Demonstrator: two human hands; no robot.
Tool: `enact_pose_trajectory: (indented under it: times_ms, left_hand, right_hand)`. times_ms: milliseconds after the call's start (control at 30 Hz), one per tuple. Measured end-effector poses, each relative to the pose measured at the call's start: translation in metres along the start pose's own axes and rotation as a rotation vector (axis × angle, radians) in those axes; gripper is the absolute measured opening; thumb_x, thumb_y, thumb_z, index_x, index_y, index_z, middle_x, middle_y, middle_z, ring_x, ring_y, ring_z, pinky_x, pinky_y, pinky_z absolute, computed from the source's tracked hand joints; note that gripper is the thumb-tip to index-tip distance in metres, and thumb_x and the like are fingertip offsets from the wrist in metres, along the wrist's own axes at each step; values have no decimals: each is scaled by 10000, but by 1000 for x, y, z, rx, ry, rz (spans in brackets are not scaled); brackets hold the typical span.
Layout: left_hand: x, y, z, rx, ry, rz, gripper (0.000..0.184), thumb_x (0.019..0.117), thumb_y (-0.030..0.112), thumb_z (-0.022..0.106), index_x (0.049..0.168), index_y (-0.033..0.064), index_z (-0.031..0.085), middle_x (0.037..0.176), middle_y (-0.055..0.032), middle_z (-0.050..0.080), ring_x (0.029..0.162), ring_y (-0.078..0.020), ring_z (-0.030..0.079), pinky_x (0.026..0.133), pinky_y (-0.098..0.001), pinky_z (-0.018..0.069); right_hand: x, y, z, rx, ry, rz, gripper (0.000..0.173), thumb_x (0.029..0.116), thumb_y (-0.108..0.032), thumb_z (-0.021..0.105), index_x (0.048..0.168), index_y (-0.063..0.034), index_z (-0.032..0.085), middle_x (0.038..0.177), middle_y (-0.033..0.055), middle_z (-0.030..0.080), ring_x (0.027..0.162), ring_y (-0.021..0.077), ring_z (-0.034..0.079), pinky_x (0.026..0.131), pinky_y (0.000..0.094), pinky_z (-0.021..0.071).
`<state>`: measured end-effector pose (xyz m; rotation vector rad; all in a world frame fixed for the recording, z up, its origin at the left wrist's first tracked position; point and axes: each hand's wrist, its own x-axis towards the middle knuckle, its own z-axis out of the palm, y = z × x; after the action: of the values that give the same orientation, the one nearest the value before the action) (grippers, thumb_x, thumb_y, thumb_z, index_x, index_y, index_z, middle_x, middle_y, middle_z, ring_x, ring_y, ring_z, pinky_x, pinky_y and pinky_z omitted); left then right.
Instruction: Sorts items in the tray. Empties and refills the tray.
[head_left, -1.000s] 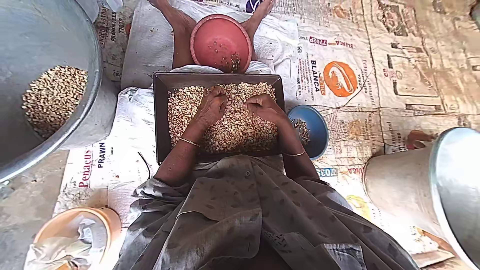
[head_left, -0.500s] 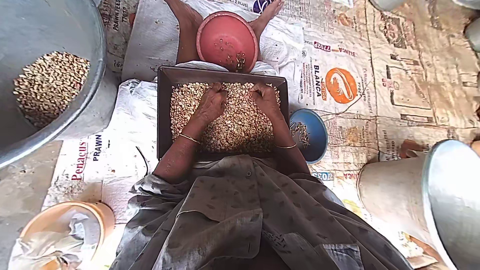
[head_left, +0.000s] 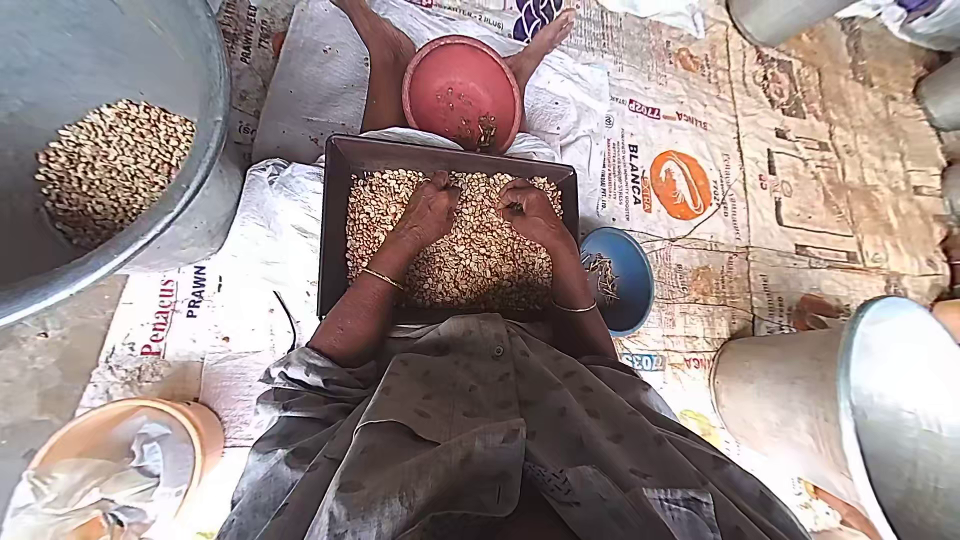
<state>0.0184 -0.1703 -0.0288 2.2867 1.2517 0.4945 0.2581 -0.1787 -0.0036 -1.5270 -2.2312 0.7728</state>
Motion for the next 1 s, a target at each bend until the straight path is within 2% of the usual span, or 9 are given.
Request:
enact_pose_trajectory:
  times_ms: [100,200,300,367,533,700,800,900,1000]
  left_hand:
    - [0,0,1,-1,0,-2,203,986,0,535,1068,-112,683,1242,-319,583,1214,-486,567,1054,-590,455]
    - [1,0,2,13,7,0,212,996,20,533,1073,-105,686,1239,-312,587,1204,-476,577,1054,-581,458]
    - [-1,0,2,16,8,-7,205,987,16,538,1073,-99,684,1241,-311,584,1178,-481,587,1023,-587,476]
    - [-1,0,1,10,17,3,201,981,13,543,1068,-99,685,1236,-315,588,1172,-487,589,1015,-592,479]
    - [0,-2,2,11,7,6,202,985,8,536,1070,-97,686,1236,-311,588,1179,-483,589,1020,-592,480]
    - [0,1,-1,2,-13,-2,220,994,5,527,1104,-109,679,1267,-322,581,1208,-492,577,1047,-595,459]
    - [0,1,-2,-4,-22,-19,219,994,-3,518,1103,-106,677,1293,-320,572,1225,-485,571,1055,-594,458]
    - [0,-4,2,-6,8,-5,213,987,-9,505,1064,-101,680,1240,-310,588,1160,-474,601,1006,-590,488]
    - [0,-5,1,-9,-4,-27,214,997,3,506,1075,-88,683,1246,-303,579,1166,-466,596,1019,-579,483]
  right_hand:
    - [-4,-10,-22,27,-177,-31,114,943,-38,634,946,14,736,1002,144,705,933,225,660,862,421,519]
    - [12,-10,-32,199,141,15,176,982,-61,591,1068,45,701,928,127,713,789,155,683,776,357,577]
    - [41,3,-30,531,443,-94,650,1011,-90,601,1554,102,300,1541,259,449,1337,238,579,1100,323,506]
    - [45,8,-26,507,425,-92,761,1029,-138,585,1611,71,142,1645,250,298,1480,233,429,1196,297,401]
    - [24,17,-12,198,381,2,241,1002,-46,561,1168,37,714,1170,189,717,1073,215,703,978,349,554]
    - [18,12,-6,-196,189,173,435,910,63,540,1303,-41,694,1360,176,653,1356,368,540,1132,532,411]
    - [11,5,-13,8,-32,115,523,888,84,521,1387,-28,630,1438,177,601,1368,303,539,1139,483,409]
    - [-5,7,-20,334,-94,83,389,974,3,507,1334,-31,650,1338,119,664,1103,126,660,933,307,533]
    - [-18,12,-17,482,137,230,261,1038,-50,482,1215,20,661,1176,147,698,821,173,728,676,338,623]
